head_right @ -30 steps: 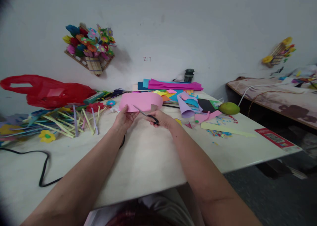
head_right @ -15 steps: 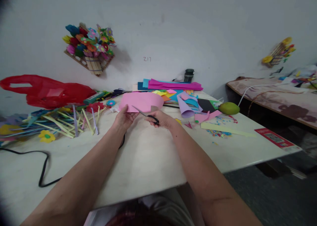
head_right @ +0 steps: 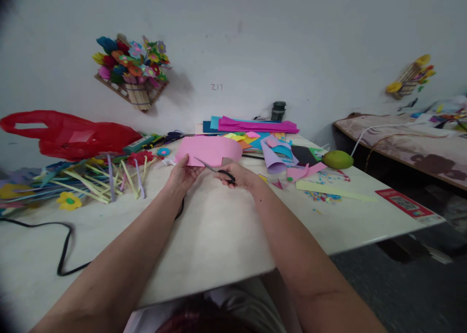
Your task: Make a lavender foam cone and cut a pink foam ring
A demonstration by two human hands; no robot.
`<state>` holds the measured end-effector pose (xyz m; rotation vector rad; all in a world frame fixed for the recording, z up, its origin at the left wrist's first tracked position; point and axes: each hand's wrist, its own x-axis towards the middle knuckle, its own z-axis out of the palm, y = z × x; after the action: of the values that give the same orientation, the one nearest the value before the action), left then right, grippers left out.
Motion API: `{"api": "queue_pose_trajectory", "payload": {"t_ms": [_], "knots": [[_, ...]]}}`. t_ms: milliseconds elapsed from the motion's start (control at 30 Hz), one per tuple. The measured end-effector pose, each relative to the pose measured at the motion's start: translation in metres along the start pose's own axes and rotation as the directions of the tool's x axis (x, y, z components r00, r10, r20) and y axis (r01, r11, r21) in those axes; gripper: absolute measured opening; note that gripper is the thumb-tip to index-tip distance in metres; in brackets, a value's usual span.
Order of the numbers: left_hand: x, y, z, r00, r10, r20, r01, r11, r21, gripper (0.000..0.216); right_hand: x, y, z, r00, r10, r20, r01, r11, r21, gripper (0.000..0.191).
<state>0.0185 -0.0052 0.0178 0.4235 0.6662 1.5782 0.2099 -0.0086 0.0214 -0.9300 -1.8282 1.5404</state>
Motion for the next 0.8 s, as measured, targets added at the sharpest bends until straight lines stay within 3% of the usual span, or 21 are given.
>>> {"api": "queue_pose_trajectory", "payload": {"t_ms": [400, 567, 800], "knots": [[-0.0025, -0.0002, 0.0022, 1.0, 0.008, -0.009, -0.008, 1.0, 0.029, 0.023, -0.0025, -0.0041, -0.0003, 0.998, 0.06, 0.001, -0.06, 0.998, -0.008, 0.015], [-0.003, -0.0015, 0.0027, 0.997, 0.064, 0.034, -0.066, 0.995, 0.068, 0.013, -0.0003, 0.0018, -0.0031, 0.999, 0.034, 0.009, -0.034, 0.998, -0.052, 0.025], [0.003, -0.0044, 0.001, 0.992, 0.116, -0.042, -0.113, 0.991, 0.074, 0.018, 0.0017, 0.003, -0.0002, 1.0, -0.009, -0.002, 0.009, 0.995, -0.095, 0.027]]}}
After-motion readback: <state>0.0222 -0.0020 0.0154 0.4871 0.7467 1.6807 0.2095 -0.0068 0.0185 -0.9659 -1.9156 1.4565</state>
